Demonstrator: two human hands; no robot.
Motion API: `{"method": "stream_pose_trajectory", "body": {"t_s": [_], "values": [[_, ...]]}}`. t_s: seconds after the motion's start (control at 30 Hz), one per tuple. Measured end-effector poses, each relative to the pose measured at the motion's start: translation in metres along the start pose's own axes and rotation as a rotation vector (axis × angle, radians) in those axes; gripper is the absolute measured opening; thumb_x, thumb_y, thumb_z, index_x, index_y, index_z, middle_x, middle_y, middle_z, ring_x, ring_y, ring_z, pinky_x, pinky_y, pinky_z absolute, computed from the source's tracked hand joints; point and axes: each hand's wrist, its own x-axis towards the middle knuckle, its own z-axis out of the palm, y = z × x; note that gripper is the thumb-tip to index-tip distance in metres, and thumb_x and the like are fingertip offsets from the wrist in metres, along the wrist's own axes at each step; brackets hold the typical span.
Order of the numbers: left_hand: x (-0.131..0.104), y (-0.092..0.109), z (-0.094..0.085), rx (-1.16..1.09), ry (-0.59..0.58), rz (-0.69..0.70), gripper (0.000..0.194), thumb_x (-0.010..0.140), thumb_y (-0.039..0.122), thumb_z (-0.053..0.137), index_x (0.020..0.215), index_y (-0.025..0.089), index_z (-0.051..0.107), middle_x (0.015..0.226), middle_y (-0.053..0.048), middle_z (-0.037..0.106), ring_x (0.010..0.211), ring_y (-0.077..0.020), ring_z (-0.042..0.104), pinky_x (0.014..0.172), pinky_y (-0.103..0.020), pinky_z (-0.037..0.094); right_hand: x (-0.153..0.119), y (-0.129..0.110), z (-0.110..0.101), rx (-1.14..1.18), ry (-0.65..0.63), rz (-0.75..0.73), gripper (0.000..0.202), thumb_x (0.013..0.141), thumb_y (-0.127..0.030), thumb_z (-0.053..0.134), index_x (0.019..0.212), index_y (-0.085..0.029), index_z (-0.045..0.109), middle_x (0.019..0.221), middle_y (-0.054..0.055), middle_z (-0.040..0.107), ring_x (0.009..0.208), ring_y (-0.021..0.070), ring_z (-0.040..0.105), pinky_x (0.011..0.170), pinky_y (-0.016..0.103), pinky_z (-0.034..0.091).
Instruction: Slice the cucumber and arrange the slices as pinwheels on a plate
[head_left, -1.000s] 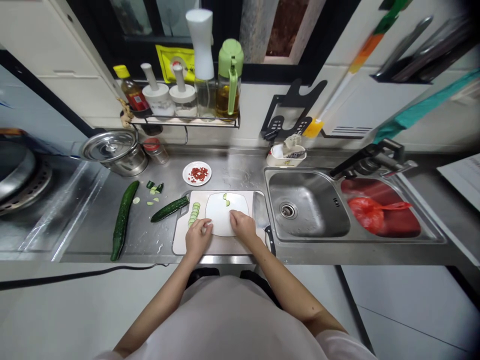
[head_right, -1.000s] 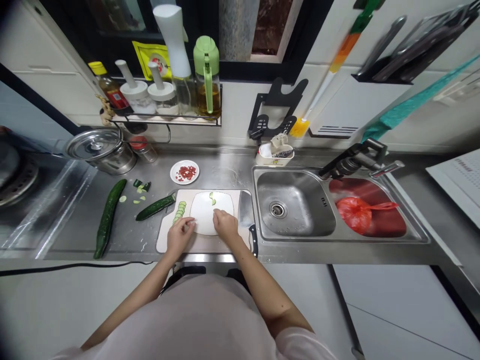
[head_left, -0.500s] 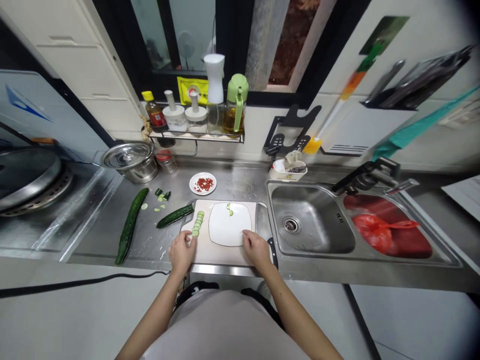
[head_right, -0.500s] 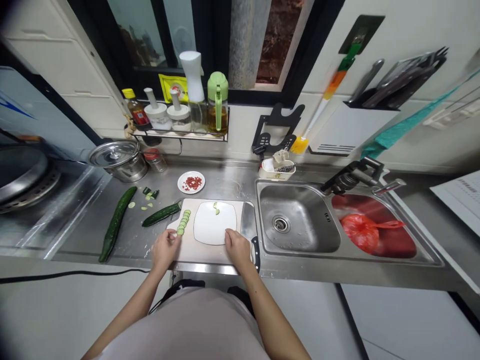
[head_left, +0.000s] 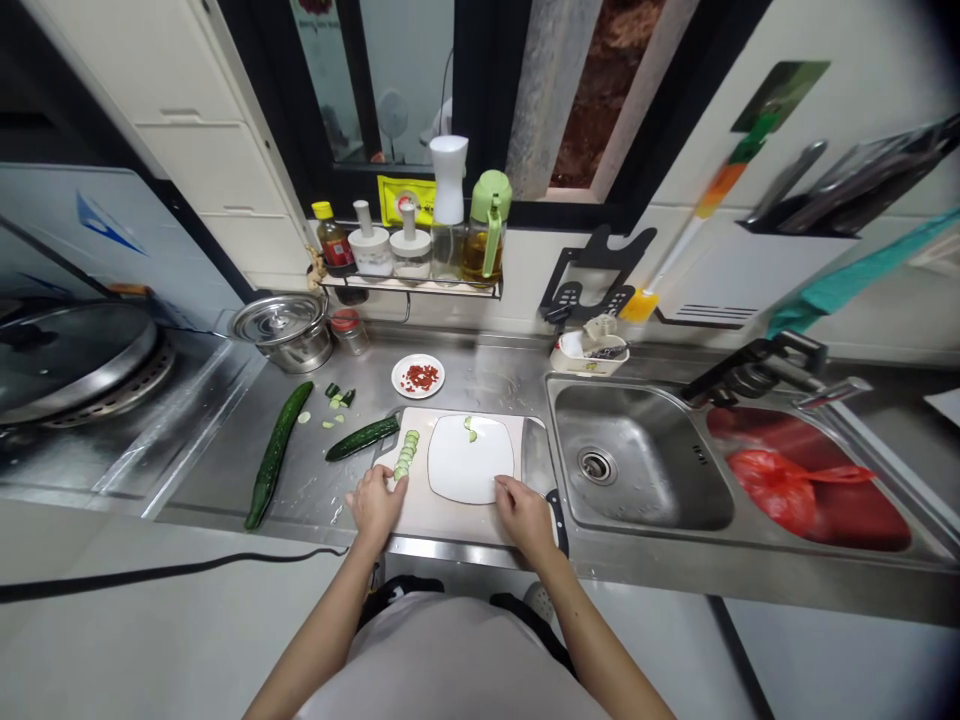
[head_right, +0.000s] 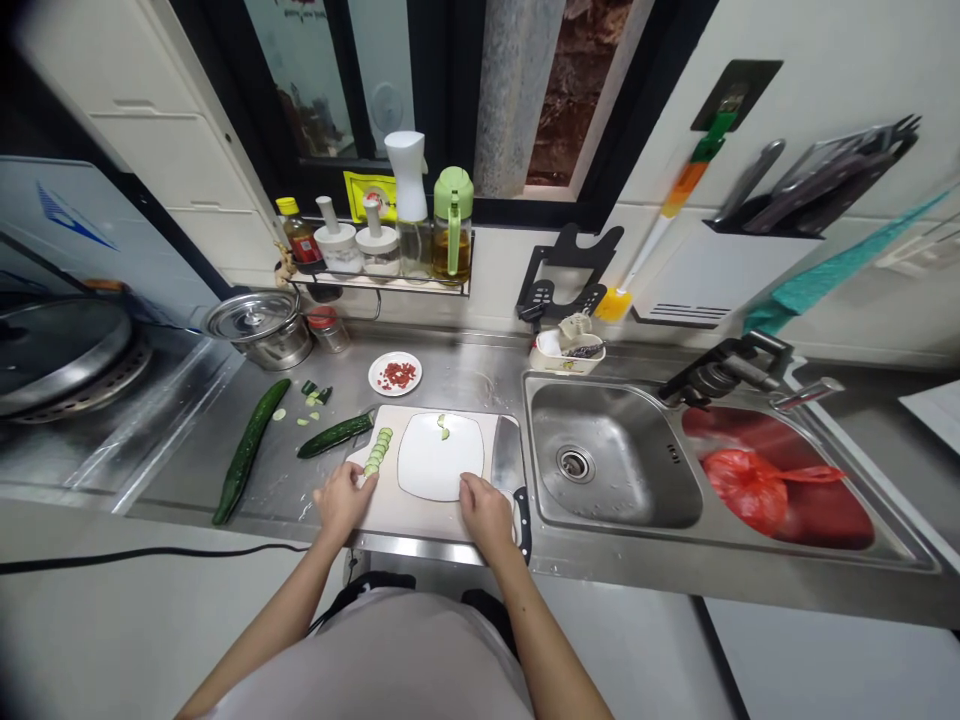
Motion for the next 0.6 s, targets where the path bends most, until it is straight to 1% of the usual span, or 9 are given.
{"method": "stream_pose_trajectory", "body": {"t_s": [0.1, 0.2, 0.27, 0.33, 0.4, 0.53, 0.6], "values": [[0.001, -0.002, 0.002, -0.164, 0.006, -0.017, 0.017, 0.082, 0.038, 0.058, 0.085, 0.022, 0.059, 0.083, -0.002, 0.067, 0.085, -0.0211, 0.063, 0.080, -0.033, 0.041, 0.001, -0.005, -0.001, 0.036, -0.001, 0.005, 0.038, 0.095, -0.033, 0.037, 0.110, -0.022, 0.070, 0.107, 0.006, 0.074, 0.096, 0.0213, 0.069, 0.085, 0.030, 0.049], [0.004, 0.001, 0.002, -0.490, -0.014, -0.047, 0.020, 0.077, 0.040, 0.062, 0.083, 0.021, 0.058, 0.073, 0.000, 0.064, 0.071, -0.0158, 0.061, 0.071, -0.027, 0.044, 0.007, -0.016, -0.005, 0.093, 0.005, 0.013, 0.037, 0.094, -0.034, 0.038, 0.108, -0.021, 0.070, 0.103, 0.007, 0.074, 0.093, 0.0216, 0.068, 0.084, 0.030, 0.049], [0.005, 0.008, -0.001, -0.743, -0.064, -0.048, 0.028, 0.070, 0.043, 0.067, 0.082, 0.019, 0.059, 0.070, 0.000, 0.062, 0.066, -0.0138, 0.059, 0.068, -0.026, 0.045, 0.014, -0.027, -0.008, 0.163, -0.006, 0.020, 0.036, 0.093, -0.035, 0.040, 0.107, -0.021, 0.070, 0.093, 0.007, 0.074, 0.086, 0.0207, 0.067, 0.080, 0.030, 0.049], [0.005, 0.020, -0.007, -0.926, -0.134, -0.014, 0.036, 0.064, 0.046, 0.072, 0.082, 0.017, 0.062, 0.070, -0.001, 0.063, 0.067, -0.0133, 0.060, 0.070, -0.026, 0.047, 0.023, -0.040, -0.012, 0.266, -0.044, 0.025, 0.034, 0.090, -0.038, 0.044, 0.106, -0.020, 0.069, 0.076, 0.004, 0.069, 0.072, 0.0188, 0.064, 0.072, 0.028, 0.049], [0.003, 0.034, -0.017, -1.008, -0.193, 0.047, 0.041, 0.061, 0.048, 0.075, 0.086, 0.016, 0.066, 0.073, -0.002, 0.065, 0.070, -0.0134, 0.061, 0.072, -0.027, 0.048, 0.032, -0.054, -0.015, 0.397, -0.077, 0.012, 0.033, 0.089, -0.039, 0.047, 0.104, -0.019, 0.068, 0.075, 0.002, 0.067, 0.070, 0.0167, 0.061, 0.068, 0.027, 0.048], [-0.006, 0.061, -0.035, -1.051, -0.249, 0.149, 0.042, 0.063, 0.047, 0.075, 0.091, 0.016, 0.070, 0.076, -0.004, 0.066, 0.072, -0.0135, 0.060, 0.073, -0.027, 0.048, 0.044, -0.080, -0.019, 0.615, -0.116, -0.037, 0.028, 0.086, -0.037, 0.051, 0.100, -0.019, 0.066, 0.087, 0.004, 0.069, 0.081, 0.0155, 0.062, 0.078, 0.027, 0.049], [-0.012, 0.071, -0.040, -1.071, -0.271, 0.184, 0.040, 0.064, 0.044, 0.076, 0.092, 0.016, 0.070, 0.076, -0.003, 0.066, 0.072, -0.0132, 0.059, 0.073, -0.026, 0.048, 0.045, -0.088, -0.019, 0.699, -0.124, -0.033, 0.024, 0.084, -0.037, 0.053, 0.094, -0.019, 0.065, 0.087, 0.004, 0.069, 0.081, 0.0154, 0.062, 0.077, 0.028, 0.050]]}}
